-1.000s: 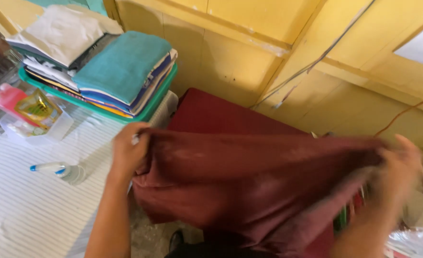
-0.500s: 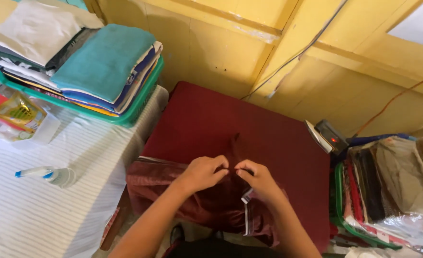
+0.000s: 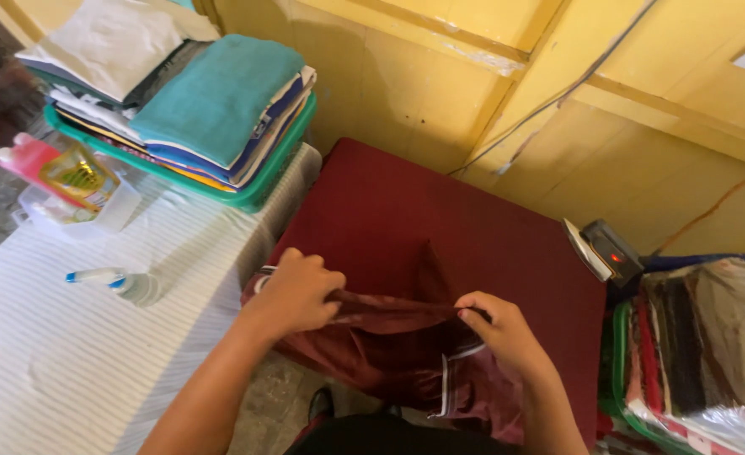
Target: Ironing and folding a red patterned sarong or piece of fabric.
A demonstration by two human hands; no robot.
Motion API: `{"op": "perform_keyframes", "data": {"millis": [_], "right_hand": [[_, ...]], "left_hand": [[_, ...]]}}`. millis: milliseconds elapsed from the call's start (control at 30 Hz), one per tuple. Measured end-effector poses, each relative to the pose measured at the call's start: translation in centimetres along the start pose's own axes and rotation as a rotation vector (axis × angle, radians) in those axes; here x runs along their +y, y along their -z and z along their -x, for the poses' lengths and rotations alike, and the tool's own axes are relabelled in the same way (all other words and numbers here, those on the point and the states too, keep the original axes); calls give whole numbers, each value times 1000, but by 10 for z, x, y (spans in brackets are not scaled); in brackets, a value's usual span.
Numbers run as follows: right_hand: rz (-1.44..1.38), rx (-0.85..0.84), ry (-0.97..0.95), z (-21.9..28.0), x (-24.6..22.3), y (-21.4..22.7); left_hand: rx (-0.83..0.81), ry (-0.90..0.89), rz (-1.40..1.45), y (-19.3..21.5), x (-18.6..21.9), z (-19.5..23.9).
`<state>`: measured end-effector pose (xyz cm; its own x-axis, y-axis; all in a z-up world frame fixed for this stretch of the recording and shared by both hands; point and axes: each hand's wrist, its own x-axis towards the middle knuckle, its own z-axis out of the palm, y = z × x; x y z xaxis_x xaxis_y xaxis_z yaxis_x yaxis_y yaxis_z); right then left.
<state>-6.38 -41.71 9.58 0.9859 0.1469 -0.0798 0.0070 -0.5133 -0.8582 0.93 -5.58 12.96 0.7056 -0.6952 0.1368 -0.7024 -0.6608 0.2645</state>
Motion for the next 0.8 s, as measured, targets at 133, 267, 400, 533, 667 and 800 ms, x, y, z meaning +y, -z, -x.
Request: {"op": "perform_keyframes", "data": {"millis": [133, 267, 400, 533, 667, 800], "right_hand": [[-40, 53, -26, -15, 24, 2], [-18, 132, 34, -31, 53, 0], [-108, 177, -3, -34, 51, -5], [-88, 311, -126, -39, 65, -13], [-265, 438, -132, -37, 60, -28], [-374, 400, -75, -24, 55, -46]], "left_hand": [[87, 122, 26, 7, -21, 18], [-24, 439, 171, -13, -36, 30], [-99, 593, 213, -43, -28, 35], [-161, 517, 1209, -115, -27, 47], [-8, 707, 1722, -177, -9, 42], [2, 791, 1858, -133, 38, 12]]}}
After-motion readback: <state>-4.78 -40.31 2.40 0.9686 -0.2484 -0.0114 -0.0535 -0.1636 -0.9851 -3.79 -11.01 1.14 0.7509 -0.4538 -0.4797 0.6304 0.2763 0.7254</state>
